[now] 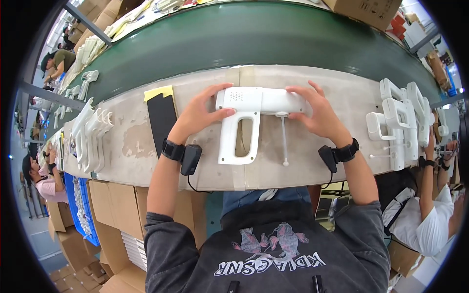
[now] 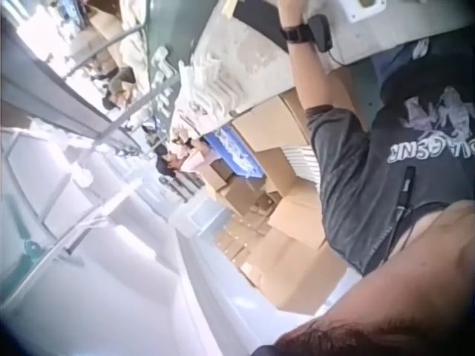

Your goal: The person picks up a white plastic housing, places it over a base containing a motor and battery, and presses the two halves together. They then peel a black adhesive strip from a backing sheet, apply it to the motor, and place the unit into a cardboard box.

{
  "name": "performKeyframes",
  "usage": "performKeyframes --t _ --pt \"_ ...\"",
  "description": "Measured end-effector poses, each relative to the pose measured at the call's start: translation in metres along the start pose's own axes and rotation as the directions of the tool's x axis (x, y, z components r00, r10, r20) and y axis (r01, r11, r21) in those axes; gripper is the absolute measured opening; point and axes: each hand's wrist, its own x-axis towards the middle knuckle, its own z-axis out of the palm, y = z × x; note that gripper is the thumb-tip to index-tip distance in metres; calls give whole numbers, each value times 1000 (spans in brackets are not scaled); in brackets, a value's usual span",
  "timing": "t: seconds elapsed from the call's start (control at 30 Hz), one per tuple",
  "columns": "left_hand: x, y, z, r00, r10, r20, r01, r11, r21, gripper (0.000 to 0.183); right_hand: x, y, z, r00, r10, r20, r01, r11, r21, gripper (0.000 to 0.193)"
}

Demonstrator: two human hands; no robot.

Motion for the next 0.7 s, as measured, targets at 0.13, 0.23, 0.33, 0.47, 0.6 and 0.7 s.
performKeyframes --t 0.13,0.23,0.33,0.47,0.6,0.7 --pt "0 7 -1 1000 -17 11 16 1000 27 66 -4 8 7 1000 -9 20 10 997 -71 65" --pt "2 9 -5 996 -53 71 52 999 17 65 -6 9 7 1000 5 19 -5 1000 -12 58" --pt "5 14 -7 988 -64 141 61 998 28 63 -5 18 5 995 72 69 -74 997 31 49" --pt "0 15 -6 991 -21 131 3 991 133 62 3 11 -7 985 69 156 -90 987 132 43" --pt "-2 15 3 992 32 122 -39 998 54 64 -3 26 -8 976 56 212 -104 970 218 58" --pt "-12 45 17 999 -26 29 31 982 -184 70 -25 23 -18 975 161 153 -213 876 432 67"
